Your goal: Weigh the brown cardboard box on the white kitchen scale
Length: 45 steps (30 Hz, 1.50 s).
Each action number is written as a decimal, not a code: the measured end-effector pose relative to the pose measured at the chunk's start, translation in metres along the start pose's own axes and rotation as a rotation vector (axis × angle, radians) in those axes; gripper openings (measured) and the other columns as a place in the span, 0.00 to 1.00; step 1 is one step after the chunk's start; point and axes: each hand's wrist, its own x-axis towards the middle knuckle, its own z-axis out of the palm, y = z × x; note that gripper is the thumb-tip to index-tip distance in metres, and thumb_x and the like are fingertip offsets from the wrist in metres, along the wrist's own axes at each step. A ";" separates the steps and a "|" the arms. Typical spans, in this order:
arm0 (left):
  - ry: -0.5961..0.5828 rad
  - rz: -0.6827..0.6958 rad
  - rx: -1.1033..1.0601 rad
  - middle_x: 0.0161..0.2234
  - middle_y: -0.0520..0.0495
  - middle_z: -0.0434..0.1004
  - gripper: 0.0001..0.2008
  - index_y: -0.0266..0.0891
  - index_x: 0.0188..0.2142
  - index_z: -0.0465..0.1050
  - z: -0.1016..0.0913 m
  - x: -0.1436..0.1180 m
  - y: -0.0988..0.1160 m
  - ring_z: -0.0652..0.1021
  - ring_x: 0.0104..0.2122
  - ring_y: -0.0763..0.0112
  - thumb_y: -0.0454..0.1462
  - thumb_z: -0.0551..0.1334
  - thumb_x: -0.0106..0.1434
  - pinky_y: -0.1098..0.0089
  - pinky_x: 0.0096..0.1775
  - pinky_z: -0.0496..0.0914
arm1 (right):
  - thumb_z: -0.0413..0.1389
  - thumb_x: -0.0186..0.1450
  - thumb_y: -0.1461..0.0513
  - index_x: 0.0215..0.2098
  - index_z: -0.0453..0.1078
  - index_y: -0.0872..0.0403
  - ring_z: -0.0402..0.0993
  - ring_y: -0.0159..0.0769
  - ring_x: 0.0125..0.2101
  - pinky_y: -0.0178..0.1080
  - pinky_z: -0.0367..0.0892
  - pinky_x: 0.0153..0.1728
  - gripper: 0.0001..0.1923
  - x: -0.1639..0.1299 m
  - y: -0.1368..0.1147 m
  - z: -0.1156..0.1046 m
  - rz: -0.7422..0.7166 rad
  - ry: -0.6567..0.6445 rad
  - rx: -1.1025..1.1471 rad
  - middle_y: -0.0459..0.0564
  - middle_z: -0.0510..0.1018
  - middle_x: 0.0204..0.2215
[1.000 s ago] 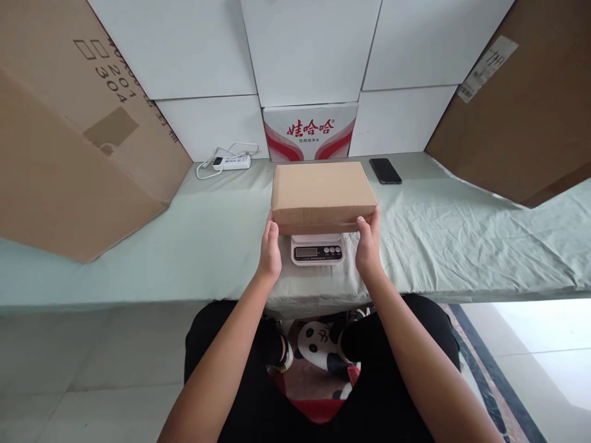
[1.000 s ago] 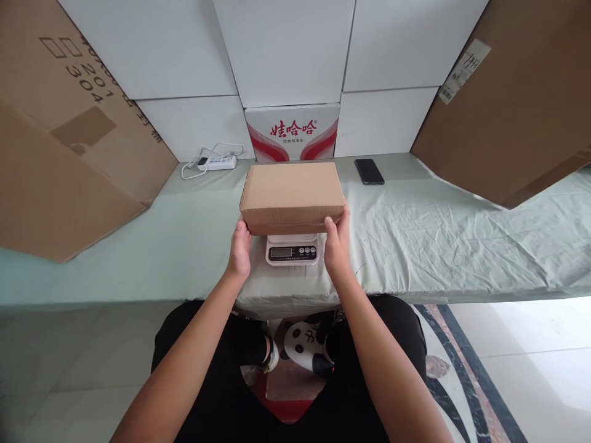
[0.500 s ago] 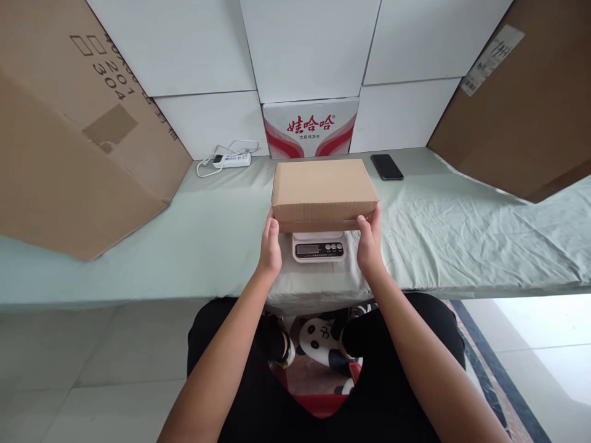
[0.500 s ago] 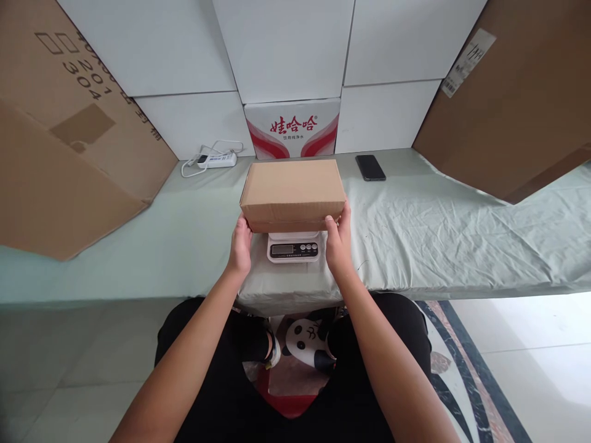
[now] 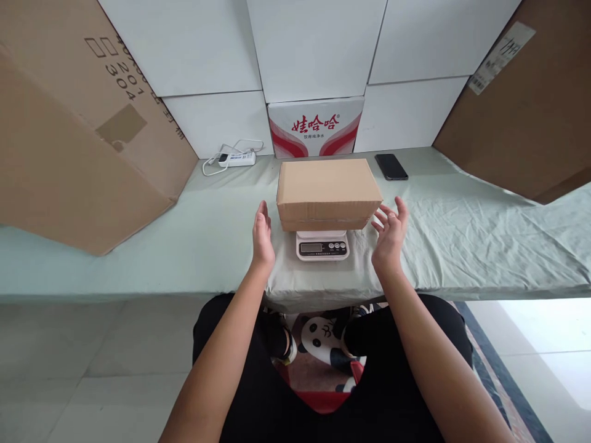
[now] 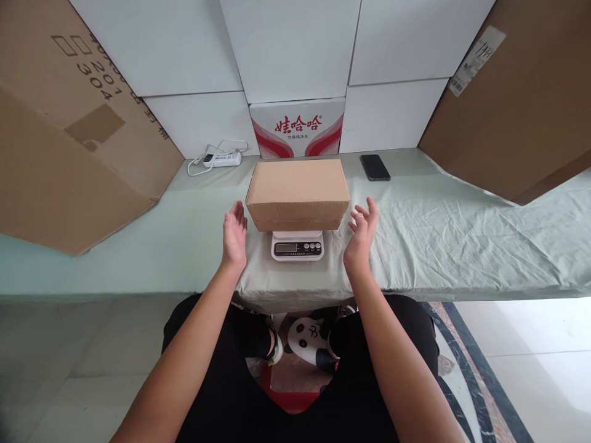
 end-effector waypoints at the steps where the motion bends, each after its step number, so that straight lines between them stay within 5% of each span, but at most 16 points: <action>1: 0.003 -0.007 -0.001 0.85 0.45 0.52 0.40 0.46 0.79 0.61 0.001 0.000 0.001 0.55 0.84 0.60 0.62 0.47 0.78 0.57 0.82 0.53 | 0.57 0.68 0.46 0.65 0.68 0.41 0.78 0.43 0.59 0.49 0.70 0.61 0.29 0.000 -0.001 0.001 0.010 0.011 0.011 0.50 0.77 0.58; 6: 0.015 -0.033 -0.001 0.84 0.44 0.53 0.41 0.44 0.80 0.61 0.004 -0.001 0.003 0.56 0.84 0.60 0.62 0.47 0.78 0.58 0.81 0.54 | 0.56 0.68 0.48 0.51 0.73 0.46 0.80 0.39 0.49 0.45 0.69 0.53 0.18 -0.002 -0.002 0.006 0.033 0.049 0.039 0.48 0.79 0.47; 14: 0.011 -0.039 -0.005 0.84 0.44 0.54 0.41 0.45 0.79 0.62 0.002 -0.001 0.002 0.57 0.84 0.58 0.63 0.47 0.78 0.57 0.81 0.54 | 0.58 0.67 0.48 0.38 0.70 0.49 0.77 0.32 0.36 0.38 0.70 0.42 0.14 -0.003 -0.002 0.008 0.057 0.071 0.083 0.43 0.75 0.34; 20: -0.011 -0.018 -0.004 0.84 0.41 0.55 0.45 0.44 0.80 0.62 0.003 -0.002 -0.003 0.57 0.83 0.56 0.67 0.48 0.76 0.57 0.81 0.55 | 0.63 0.64 0.54 0.22 0.48 0.48 0.49 0.26 0.19 0.36 0.52 0.23 0.27 -0.006 -0.006 0.010 0.095 0.092 0.156 0.35 0.50 0.18; 32: -0.027 -0.027 -0.031 0.83 0.45 0.58 0.40 0.50 0.78 0.65 0.004 -0.004 -0.003 0.60 0.82 0.56 0.65 0.49 0.77 0.54 0.81 0.57 | 0.65 0.65 0.57 0.21 0.44 0.48 0.41 0.24 0.18 0.37 0.44 0.20 0.31 -0.012 -0.012 0.011 0.081 0.060 0.137 0.33 0.46 0.16; 38: -0.031 -0.018 -0.024 0.83 0.39 0.59 0.43 0.43 0.77 0.66 0.005 -0.005 -0.003 0.61 0.82 0.55 0.66 0.50 0.76 0.56 0.81 0.58 | 0.64 0.64 0.58 0.22 0.44 0.48 0.41 0.23 0.18 0.36 0.44 0.20 0.30 -0.012 -0.013 0.011 0.099 0.061 0.157 0.33 0.46 0.16; 45: 0.116 0.069 -0.035 0.68 0.33 0.81 0.30 0.42 0.59 0.78 0.005 -0.003 0.002 0.77 0.72 0.51 0.60 0.57 0.75 0.53 0.73 0.70 | 0.64 0.65 0.56 0.22 0.44 0.47 0.41 0.24 0.18 0.37 0.44 0.19 0.31 -0.013 -0.014 0.011 0.092 0.047 0.150 0.33 0.45 0.16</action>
